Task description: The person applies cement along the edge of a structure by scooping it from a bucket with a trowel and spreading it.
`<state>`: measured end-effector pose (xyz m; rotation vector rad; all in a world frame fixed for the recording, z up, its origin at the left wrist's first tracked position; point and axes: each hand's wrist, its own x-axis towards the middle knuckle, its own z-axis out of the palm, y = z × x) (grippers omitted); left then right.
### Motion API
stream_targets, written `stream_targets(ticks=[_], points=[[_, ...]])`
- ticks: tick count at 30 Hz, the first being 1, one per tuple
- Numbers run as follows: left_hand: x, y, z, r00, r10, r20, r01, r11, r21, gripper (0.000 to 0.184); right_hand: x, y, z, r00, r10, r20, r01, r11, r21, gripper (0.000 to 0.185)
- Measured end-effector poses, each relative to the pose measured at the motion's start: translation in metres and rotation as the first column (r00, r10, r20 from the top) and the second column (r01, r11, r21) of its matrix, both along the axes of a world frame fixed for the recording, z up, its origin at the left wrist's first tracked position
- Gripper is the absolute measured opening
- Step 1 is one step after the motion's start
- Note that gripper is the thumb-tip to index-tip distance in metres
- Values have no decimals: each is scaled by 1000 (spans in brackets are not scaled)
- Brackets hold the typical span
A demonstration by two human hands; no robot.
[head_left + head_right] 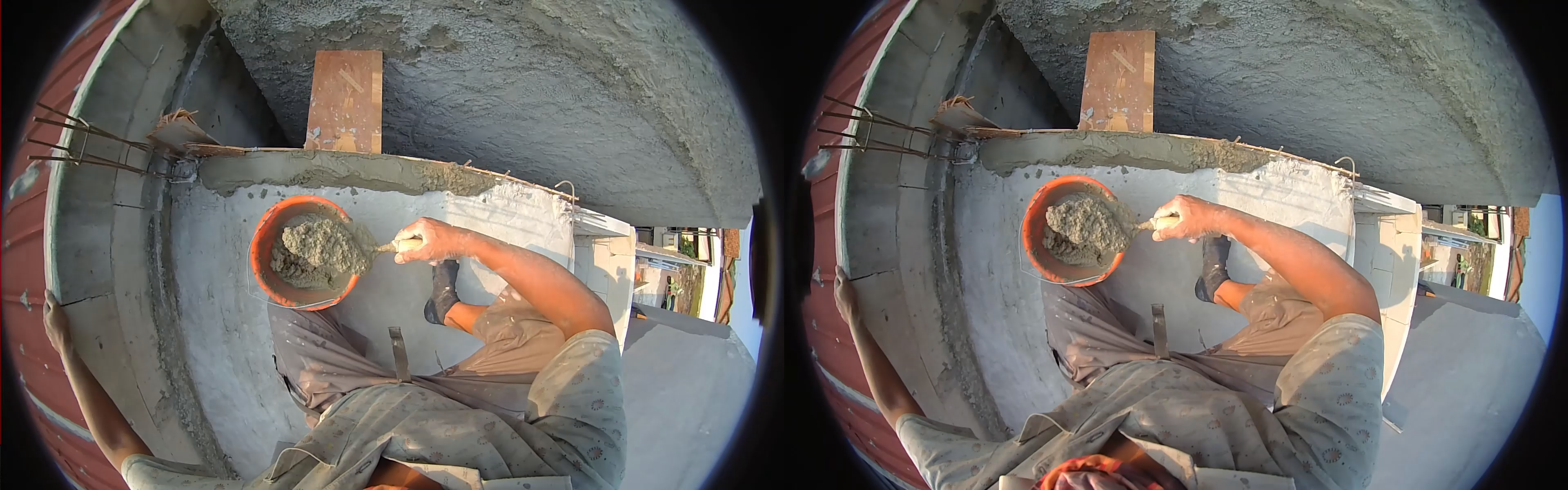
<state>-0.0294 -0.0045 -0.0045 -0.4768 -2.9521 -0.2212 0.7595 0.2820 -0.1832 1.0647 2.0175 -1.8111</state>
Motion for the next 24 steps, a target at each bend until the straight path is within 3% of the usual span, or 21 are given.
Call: stream_targets(ticks=[4,6,8,10,13,16,19,23,24], points=[[-10,-5,-3,999,-9,-32,9,1000,-3,77,82,35,25,975,-53,216,43,998,48,40],[-13,-5,-5,1000,-9,-28,9,1000,-2,77,129,48,38,946,-140,291,85,977,195,40],[-9,-4,-3,1000,4,-24,-4,1000,-2,76,199,63,5,960,-99,262,-71,819,569,38],[-3,-3,-1,1000,8,-21,-8,1000,0,76,217,61,26,847,-300,439,-51,776,629,39],[-6,-4,-4,999,21,-25,-21,1000,2,76,247,59,6,687,-416,596,-246,638,730,35],[-1,-3,-1,999,19,-31,-19,1000,2,76,279,54,-17,529,-491,692,-377,594,711,38],[7,1,2,999,15,-38,-16,1000,-7,76,302,40,-4,526,-556,644,-414,494,765,39],[-5,-4,-3,999,14,-36,-14,1000,2,76,305,20,21,619,-598,509,-280,438,854,38],[-6,-5,-4,1000,7,-24,-7,1000,14,75,278,17,47,647,-596,475,-155,507,848,41]])
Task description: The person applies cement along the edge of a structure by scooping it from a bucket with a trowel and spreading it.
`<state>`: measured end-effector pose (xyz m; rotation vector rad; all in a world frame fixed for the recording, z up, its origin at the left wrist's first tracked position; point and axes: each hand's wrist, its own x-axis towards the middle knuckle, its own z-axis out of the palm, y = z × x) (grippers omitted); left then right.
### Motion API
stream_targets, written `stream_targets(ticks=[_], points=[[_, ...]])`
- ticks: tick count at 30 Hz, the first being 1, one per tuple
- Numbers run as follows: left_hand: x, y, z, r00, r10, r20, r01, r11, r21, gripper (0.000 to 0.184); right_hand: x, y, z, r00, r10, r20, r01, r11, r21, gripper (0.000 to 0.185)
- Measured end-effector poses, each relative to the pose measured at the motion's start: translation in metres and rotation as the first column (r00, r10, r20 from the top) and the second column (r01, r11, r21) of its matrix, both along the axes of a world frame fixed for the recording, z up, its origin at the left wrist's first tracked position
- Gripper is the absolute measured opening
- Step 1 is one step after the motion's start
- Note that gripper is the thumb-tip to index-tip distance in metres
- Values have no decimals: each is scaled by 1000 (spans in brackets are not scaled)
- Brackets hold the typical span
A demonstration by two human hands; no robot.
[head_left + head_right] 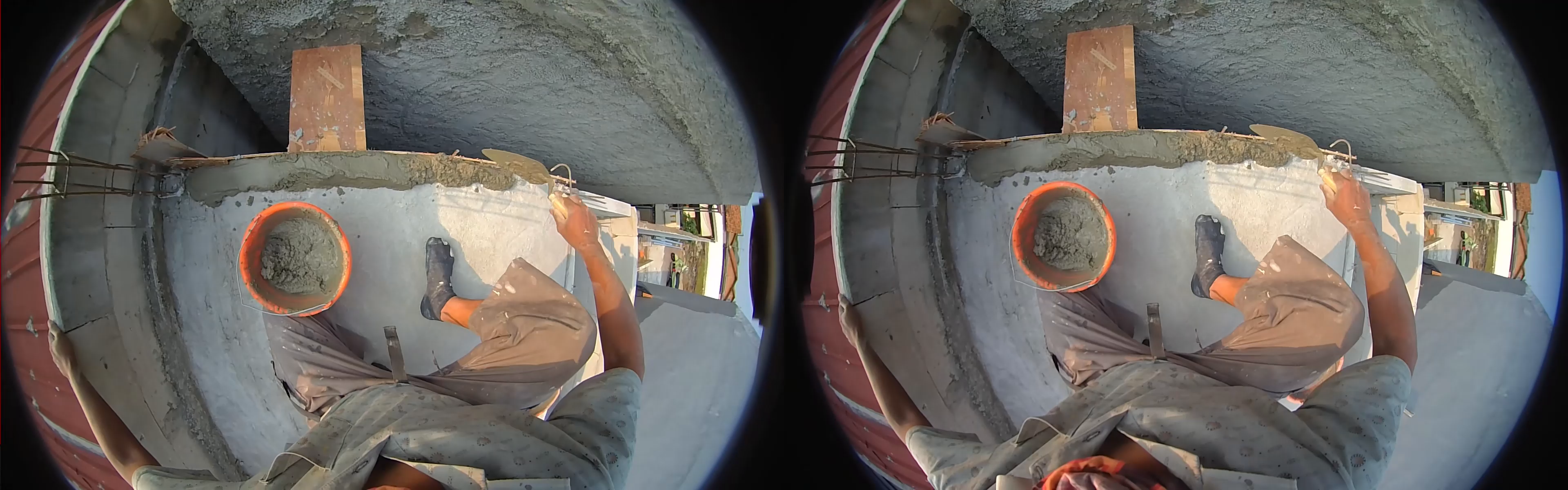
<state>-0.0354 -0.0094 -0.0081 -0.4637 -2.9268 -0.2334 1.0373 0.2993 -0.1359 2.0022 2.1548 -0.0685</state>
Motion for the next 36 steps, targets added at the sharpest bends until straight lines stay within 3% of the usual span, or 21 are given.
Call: stream_targets(ticks=[3,5,7,11,13,15,18,21,22,25,28,31,35,36], points=[[21,9,8,999,23,25,-24,1000,8,76,-31,3,10,912,190,-363,-233,969,-79,41],[31,13,9,999,34,-21,-34,999,-15,74,-92,1,27,862,314,-398,-393,910,-132,40],[27,13,11,998,49,-34,-50,998,-34,73,-161,-10,43,842,410,-350,-494,848,-194,40],[43,18,14,999,51,-2,-51,998,-45,74,-256,-47,29,659,654,-372,-682,728,71,42],[28,14,8,999,51,1,-51,998,-46,76,-282,-68,-3,602,666,-440,-689,712,135,41],[19,13,5,999,51,-18,-52,997,-56,77,-288,-86,-54,568,748,-343,-736,648,195,42],[37,17,10,998,67,-11,-67,996,-59,78,-292,-107,-78,560,818,-134,-731,564,384,41],[27,17,6,997,75,-14,-76,994,-74,79,-313,-128,-40,595,665,-450,-601,741,301,39],[27,17,6,997,81,-13,-82,994,-78,79,-313,-129,-61,566,739,-365,-578,671,464,34],[22,19,7,997,69,-16,-70,994,-85,79,-301,-125,-69,675,686,-271,-677,722,143,37],[13,15,2,999,48,0,-48,996,-70,79,-303,-140,-29,694,385,-608,-421,902,89,43],[34,18,10,999,33,17,-33,998,-54,80,-281,-129,9,576,366,-731,-303,926,224,45],[34,17,10,1000,18,-23,-19,998,-57,77,-257,-123,75,661,318,-680,-361,929,83,46],[16,9,1,996,-53,-70,53,999,-6,73,-251,-120,80,640,305,-705,-396,917,37,46]])
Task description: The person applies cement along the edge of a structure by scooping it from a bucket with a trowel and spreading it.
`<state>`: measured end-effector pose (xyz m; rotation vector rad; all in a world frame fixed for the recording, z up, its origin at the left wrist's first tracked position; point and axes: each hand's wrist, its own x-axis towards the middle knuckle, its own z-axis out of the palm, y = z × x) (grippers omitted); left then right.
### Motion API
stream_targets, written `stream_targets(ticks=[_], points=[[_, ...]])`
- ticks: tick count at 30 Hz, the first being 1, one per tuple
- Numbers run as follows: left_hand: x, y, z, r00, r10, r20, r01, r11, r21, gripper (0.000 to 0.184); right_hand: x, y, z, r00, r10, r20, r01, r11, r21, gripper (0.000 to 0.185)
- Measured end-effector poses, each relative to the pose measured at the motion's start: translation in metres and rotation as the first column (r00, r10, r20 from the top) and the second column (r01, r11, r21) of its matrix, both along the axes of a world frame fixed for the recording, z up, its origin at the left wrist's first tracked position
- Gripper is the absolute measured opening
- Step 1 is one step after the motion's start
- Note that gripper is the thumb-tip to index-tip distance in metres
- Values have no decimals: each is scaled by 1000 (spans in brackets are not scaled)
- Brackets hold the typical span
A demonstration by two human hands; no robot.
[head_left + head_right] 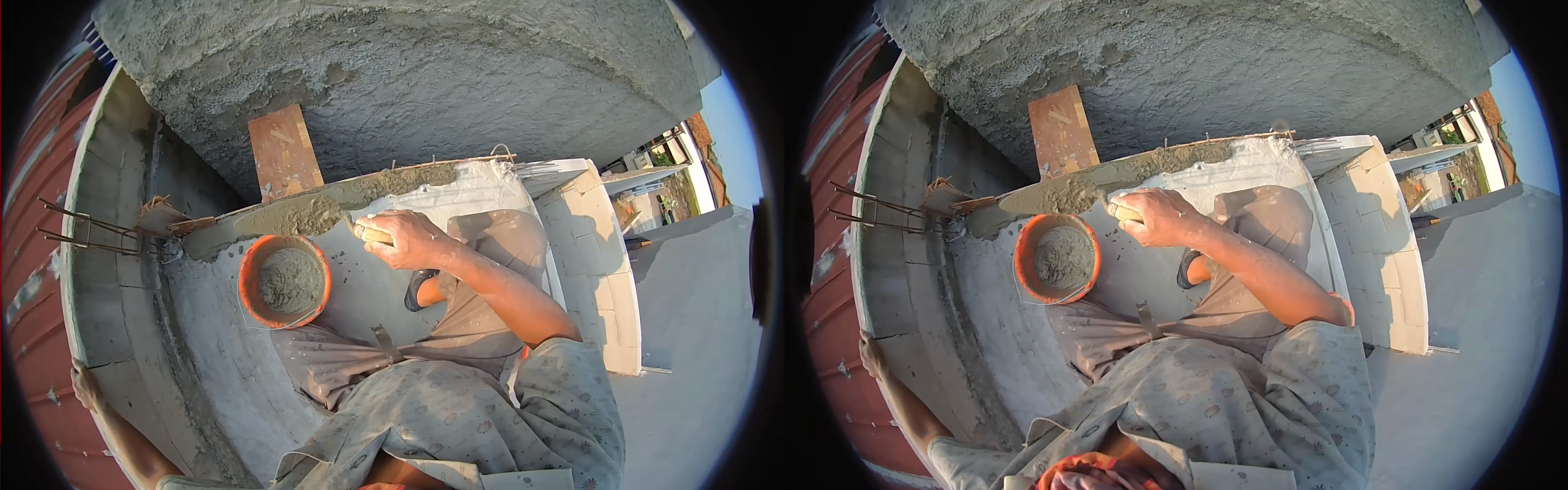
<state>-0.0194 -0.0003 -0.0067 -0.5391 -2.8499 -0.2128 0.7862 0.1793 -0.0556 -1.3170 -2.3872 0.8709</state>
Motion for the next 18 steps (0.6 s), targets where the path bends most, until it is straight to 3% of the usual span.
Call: stream_targets(ticks=[1,3,4,5,6,8,9,10,11,13,15,18], points=[[-14,-3,-8,996,-69,-50,72,996,49,70,6,3,4,1000,-7,3,7,1000,-2,46],[5,2,-11,983,-149,-107,177,924,338,65,15,9,7,1000,-13,5,13,1000,-16,47],[17,9,-12,973,-182,-142,228,855,466,62,18,12,6,998,-56,0,55,996,-69,47],[48,24,-16,906,-419,-63,355,670,652,59,19,15,3,995,-97,-2,96,988,-121,47],[109,46,-7,775,-632,0,363,445,818,57,21,22,-1,991,-132,4,131,977,-171,48],[278,80,24,430,-877,213,179,314,932,53,13,25,-38,963,-244,-116,230,965,-126,47],[352,88,40,98,-981,170,242,189,952,51,7,23,-51,940,-293,-175,277,954,-114,47],[425,95,56,-259,-954,150,239,88,967,49,4,20,-38,930,-308,-203,279,947,-159,46],[480,98,60,-486,-872,50,149,-26,989,50,0,23,-40,937,-294,-190,264,949,-172,46],[566,94,73,-818,-563,-113,-110,-40,993,56,-6,25,-45,946,-277,-167,242,949,-202,47],[632,93,92,-911,-191,-367,-400,179,899,47,-4,24,-44,961,-253,-109,225,949,-220,47],[693,80,111,-792,-161,-590,-602,368,709,43,14,19,-36,968,-245,-42,226,936,-269,47]])
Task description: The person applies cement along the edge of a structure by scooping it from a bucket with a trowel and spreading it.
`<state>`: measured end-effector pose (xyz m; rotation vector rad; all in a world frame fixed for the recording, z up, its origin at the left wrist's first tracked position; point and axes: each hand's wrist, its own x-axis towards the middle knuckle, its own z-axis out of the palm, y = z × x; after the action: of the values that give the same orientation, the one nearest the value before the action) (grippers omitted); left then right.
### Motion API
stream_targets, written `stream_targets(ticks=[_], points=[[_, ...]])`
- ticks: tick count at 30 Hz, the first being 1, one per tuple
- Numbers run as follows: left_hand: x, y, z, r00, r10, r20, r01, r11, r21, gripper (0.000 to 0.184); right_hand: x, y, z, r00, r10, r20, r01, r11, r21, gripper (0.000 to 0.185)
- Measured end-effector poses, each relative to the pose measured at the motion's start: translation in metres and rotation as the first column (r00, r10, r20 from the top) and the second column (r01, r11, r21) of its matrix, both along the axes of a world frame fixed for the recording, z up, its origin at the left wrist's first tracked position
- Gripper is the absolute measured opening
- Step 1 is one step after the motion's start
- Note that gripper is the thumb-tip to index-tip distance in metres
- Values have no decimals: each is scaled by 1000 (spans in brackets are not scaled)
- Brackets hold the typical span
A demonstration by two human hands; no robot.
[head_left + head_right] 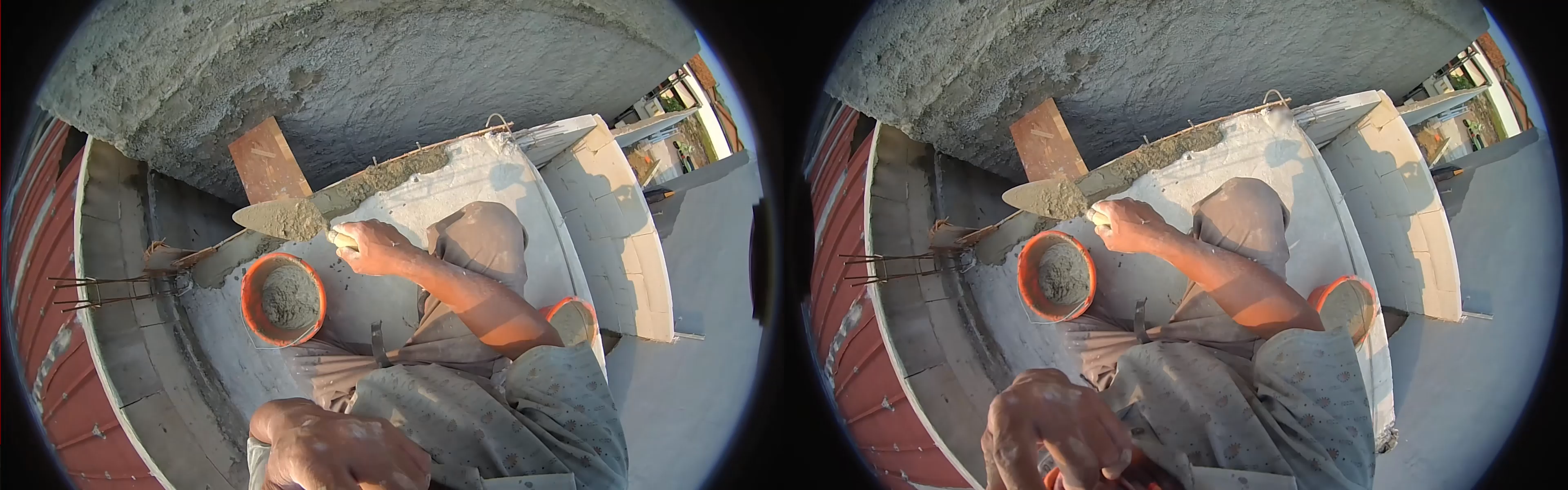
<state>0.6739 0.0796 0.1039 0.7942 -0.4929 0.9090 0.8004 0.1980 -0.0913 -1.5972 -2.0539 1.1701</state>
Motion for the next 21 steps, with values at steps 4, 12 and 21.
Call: stream_targets(ticks=[4,12,21], points=[[21,10,-11,973,-181,144,182,983,11,40,32,-8,-14,996,-79,33,78,997,11,48],[35,26,-21,896,-430,115,423,903,79,45,57,-11,-28,992,-97,77,98,995,-19,50],[-59,69,-125,522,516,-679,-662,748,60,43,54,-6,-24,994,-78,82,82,995,-52,48]])
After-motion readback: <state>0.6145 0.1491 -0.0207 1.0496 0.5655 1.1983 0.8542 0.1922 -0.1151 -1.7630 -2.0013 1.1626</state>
